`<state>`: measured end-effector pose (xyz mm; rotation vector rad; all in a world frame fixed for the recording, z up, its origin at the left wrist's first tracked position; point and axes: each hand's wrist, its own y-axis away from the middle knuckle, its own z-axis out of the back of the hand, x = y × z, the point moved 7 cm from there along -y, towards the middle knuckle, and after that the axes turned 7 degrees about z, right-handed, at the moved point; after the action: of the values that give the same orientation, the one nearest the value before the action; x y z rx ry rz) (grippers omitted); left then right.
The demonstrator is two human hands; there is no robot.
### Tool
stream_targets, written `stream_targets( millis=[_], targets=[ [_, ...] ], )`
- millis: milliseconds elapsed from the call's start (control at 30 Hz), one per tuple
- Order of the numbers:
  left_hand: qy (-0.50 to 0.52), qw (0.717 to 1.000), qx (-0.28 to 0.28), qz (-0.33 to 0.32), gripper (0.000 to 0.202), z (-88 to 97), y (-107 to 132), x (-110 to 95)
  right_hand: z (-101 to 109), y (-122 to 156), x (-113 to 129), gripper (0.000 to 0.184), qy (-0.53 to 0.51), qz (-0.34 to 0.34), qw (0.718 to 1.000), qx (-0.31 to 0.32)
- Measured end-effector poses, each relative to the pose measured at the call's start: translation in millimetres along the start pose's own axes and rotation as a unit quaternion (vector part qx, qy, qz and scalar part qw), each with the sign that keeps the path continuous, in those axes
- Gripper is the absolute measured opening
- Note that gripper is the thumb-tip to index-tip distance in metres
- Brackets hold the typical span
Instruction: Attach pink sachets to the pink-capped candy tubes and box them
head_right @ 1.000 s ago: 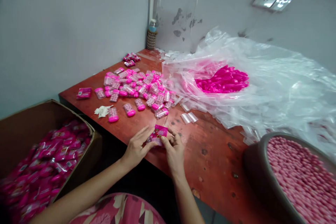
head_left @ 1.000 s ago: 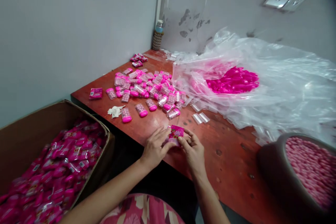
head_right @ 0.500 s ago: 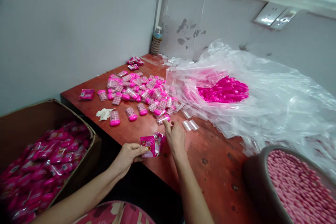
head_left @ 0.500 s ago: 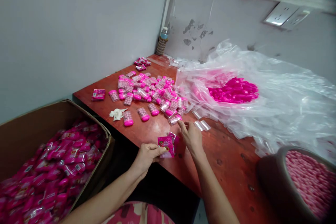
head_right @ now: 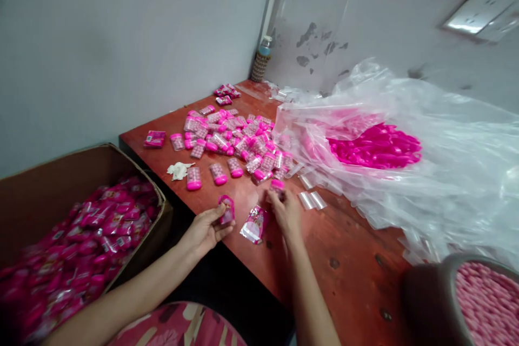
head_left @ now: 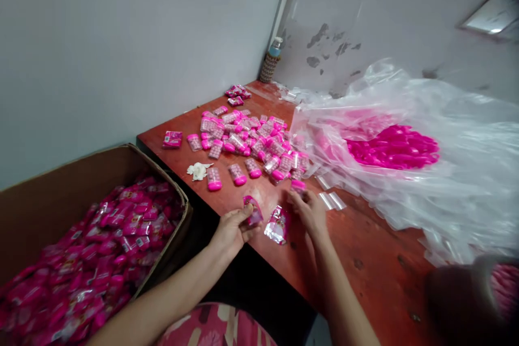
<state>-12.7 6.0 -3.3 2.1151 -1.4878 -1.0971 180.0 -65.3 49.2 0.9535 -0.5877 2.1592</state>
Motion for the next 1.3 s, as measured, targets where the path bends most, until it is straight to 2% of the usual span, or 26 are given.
stream_targets(
  millis=[33,67,133,200,300,433,567,833,1300],
  targets=[
    [0.024,1.000,-0.003,0.002,0.022,-1.3,-1.8,-0.1,0.9,14.0,2.6,0.038,-0.038,-0.004,0.999,0.007],
    [0.043,0.999,-0.005,0.001,0.022,-2.9,-3.3,-0.4,-0.5,30.1,5.5,0.035,-0.140,-0.020,0.990,0.018],
    [0.067,0.998,-0.010,-0.001,0.022,-5.8,-5.5,-0.6,-7.9,65.4,12.9,0.031,-0.281,-0.070,0.956,0.054],
    [0.083,0.996,-0.014,-0.005,0.020,-8.2,-6.5,0.5,-19.5,97.6,23.4,0.027,-0.331,-0.105,0.932,0.106],
    [0.091,0.996,-0.010,-0.004,0.014,-12.1,-6.5,5.9,-31.7,123.8,34.4,0.023,-0.335,-0.117,0.927,0.120],
    [0.087,0.996,0.015,-0.013,0.015,-19.4,-2.8,14.0,-36.8,125.0,34.7,0.025,-0.321,-0.105,0.937,0.086],
    [0.052,0.997,0.036,-0.035,0.020,-27.5,4.3,17.9,-40.1,121.2,30.5,0.024,-0.331,-0.097,0.934,0.092],
    [-0.087,0.990,0.103,-0.041,0.029,-39.0,12.3,14.2,-48.6,121.8,24.9,0.023,-0.405,-0.100,0.897,0.144],
    [-0.198,0.970,0.138,-0.033,0.029,-42.0,12.3,12.9,-43.7,121.4,25.5,0.017,-0.342,-0.046,0.932,0.110]
  ],
)
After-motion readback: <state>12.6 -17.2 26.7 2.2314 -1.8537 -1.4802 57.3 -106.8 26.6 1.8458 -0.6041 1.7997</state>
